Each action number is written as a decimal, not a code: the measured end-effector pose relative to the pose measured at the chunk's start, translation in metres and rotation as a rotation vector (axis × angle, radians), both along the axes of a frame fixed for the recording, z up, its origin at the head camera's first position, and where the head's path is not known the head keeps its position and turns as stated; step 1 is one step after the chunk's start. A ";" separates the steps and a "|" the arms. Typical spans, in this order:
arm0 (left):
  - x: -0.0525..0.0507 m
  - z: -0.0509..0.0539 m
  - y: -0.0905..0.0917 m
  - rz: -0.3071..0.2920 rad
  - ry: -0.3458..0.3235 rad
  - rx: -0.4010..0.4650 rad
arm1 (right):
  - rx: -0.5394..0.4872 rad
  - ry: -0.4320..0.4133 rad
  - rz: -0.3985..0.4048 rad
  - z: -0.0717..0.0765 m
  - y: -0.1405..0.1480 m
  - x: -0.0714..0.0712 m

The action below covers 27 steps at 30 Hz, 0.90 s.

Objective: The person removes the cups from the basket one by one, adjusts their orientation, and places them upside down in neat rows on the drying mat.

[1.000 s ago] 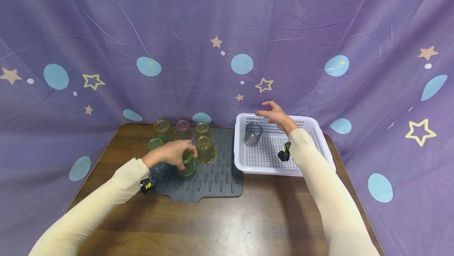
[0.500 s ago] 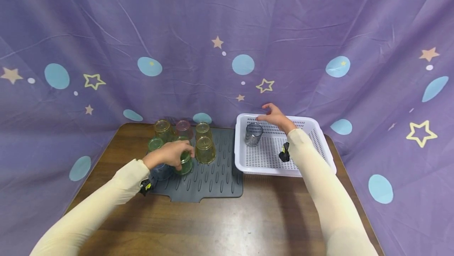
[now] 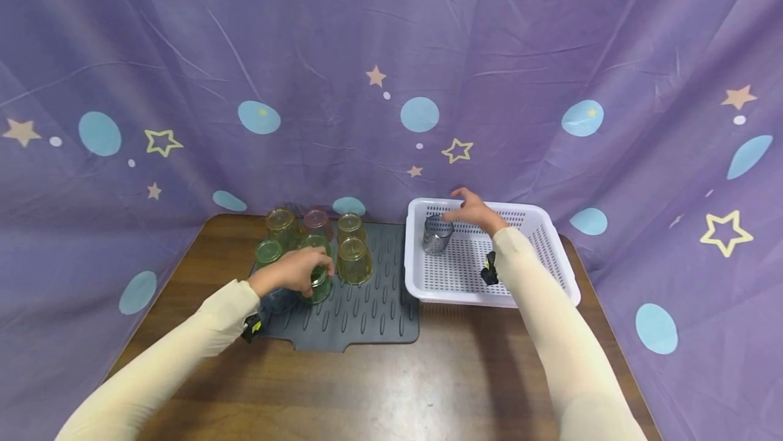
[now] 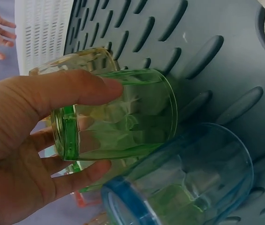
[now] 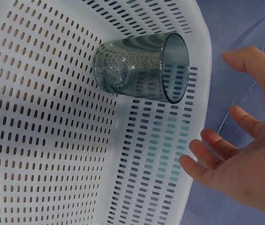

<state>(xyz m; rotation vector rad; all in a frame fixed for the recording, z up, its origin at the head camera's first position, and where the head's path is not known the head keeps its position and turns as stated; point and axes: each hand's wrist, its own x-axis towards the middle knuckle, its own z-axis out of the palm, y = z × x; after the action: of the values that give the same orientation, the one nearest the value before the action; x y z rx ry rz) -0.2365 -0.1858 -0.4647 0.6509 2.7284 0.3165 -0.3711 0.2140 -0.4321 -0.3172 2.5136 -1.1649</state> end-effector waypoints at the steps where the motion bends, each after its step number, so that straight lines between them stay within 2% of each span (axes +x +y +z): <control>1: 0.000 -0.001 0.000 0.001 0.001 -0.003 | 0.005 0.001 0.007 0.000 -0.001 0.000; 6: 0.001 -0.006 -0.002 0.002 0.002 -0.013 | 0.033 -0.002 0.035 0.000 -0.005 0.002; 10: 0.001 -0.006 -0.003 0.013 -0.004 0.000 | 0.046 -0.023 0.049 -0.001 -0.009 0.001; 15: 0.003 -0.005 -0.003 0.030 -0.023 0.008 | 0.116 -0.017 0.089 -0.005 -0.013 0.000; 22: 0.004 -0.004 -0.002 0.047 -0.025 0.045 | 0.286 0.053 0.195 -0.012 -0.021 -0.003; 27: 0.002 -0.003 -0.003 0.036 0.021 0.066 | 0.342 0.095 0.237 -0.017 -0.027 -0.004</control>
<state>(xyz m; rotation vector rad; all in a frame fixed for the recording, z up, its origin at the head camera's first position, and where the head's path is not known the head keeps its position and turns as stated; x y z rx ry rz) -0.2344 -0.1883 -0.4676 0.6262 2.7621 0.4117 -0.3747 0.1874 -0.4493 -0.5695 2.6099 -0.6313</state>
